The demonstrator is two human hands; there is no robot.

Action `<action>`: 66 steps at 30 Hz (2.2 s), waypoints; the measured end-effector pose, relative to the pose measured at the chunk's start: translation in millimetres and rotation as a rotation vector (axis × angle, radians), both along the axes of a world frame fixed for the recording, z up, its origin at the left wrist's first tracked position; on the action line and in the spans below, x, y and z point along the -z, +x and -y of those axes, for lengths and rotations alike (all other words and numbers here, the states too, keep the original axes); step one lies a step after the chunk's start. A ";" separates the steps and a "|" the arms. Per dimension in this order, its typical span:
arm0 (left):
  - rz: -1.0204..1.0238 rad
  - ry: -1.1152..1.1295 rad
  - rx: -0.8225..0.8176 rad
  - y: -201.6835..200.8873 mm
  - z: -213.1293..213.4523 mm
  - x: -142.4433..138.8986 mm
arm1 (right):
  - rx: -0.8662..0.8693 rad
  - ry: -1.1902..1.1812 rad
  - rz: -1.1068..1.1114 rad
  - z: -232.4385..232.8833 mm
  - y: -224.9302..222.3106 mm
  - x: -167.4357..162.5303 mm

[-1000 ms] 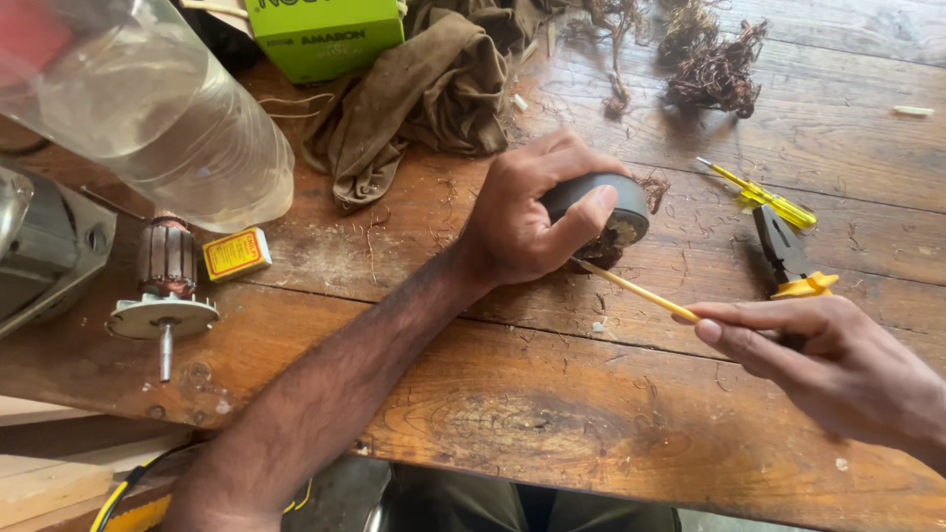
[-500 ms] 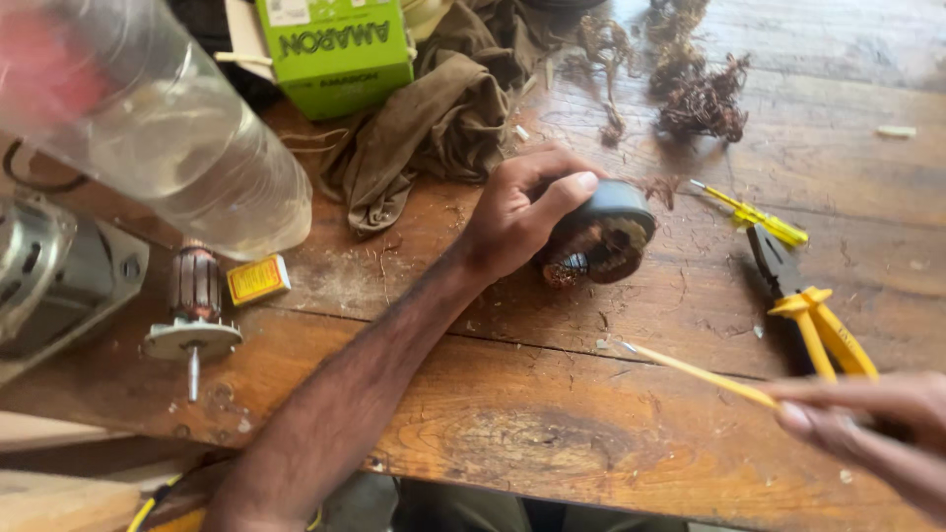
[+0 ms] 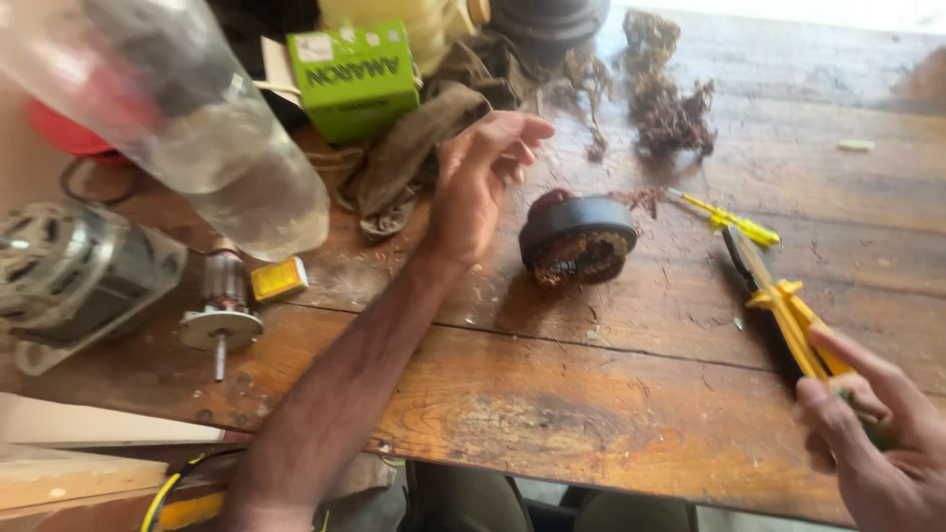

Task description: The person holds an electric motor stator on a wooden workbench and uses a screwdriver to pry and scrape burnt copper windings out of the motor housing, working around the ring and pulling loose wire bundles free. They briefly use pliers to grip and extract winding material, then resume prying with the screwdriver.

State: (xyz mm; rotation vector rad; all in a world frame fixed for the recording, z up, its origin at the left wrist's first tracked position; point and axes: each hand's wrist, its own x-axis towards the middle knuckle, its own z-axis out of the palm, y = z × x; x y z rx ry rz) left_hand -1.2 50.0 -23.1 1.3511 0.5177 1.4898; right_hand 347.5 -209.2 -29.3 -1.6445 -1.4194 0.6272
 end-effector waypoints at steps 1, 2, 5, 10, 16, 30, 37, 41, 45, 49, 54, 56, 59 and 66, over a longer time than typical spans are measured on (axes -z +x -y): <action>0.109 -0.058 0.112 -3.4 1.0 -5.3 | -0.031 0.062 0.030 -9.4 -13.9 -11.7; 0.218 -0.118 0.225 -5.3 5.2 -9.5 | -0.015 0.083 -0.042 -16.7 -29.0 -22.4; 0.413 -0.270 0.561 -6.1 22.4 -21.6 | -0.006 0.189 -0.143 -45.7 -72.9 -49.5; 0.497 -0.347 0.930 16.4 63.2 -28.8 | -0.154 0.505 0.081 -94.1 -128.1 -62.0; 0.572 -0.470 0.933 37.2 95.7 -22.1 | -0.050 0.593 -0.190 -89.0 -161.7 -34.1; 0.420 -0.766 0.885 58.3 137.1 3.6 | -0.278 0.387 0.079 -58.4 -171.4 -25.3; 0.486 -0.764 0.919 57.9 141.6 -11.0 | -0.285 0.314 -0.019 -52.0 -178.5 -35.2; 0.422 -0.744 0.895 54.8 144.2 -17.0 | -0.302 0.299 -0.053 -49.3 -180.7 -38.3; 0.362 -0.709 0.886 49.0 143.4 -24.5 | -0.341 0.281 -0.114 -51.4 -181.0 -41.9; 0.321 -0.691 0.892 45.4 143.2 -30.2 | -0.369 0.267 -0.164 -51.6 -180.7 -43.2; 0.317 -0.663 0.893 50.4 141.9 -28.4 | -0.402 0.263 -0.244 -50.6 -172.0 -37.5; 0.308 -0.665 0.908 49.3 140.9 -25.7 | -0.398 0.245 -0.291 -50.6 -168.5 -34.1; 0.392 -0.673 0.943 51.3 141.0 -23.0 | -0.338 0.222 -0.364 -49.6 -166.8 -31.1; 0.426 -0.675 0.943 54.1 136.7 -19.8 | -0.212 0.405 -0.520 -57.5 -158.9 -33.1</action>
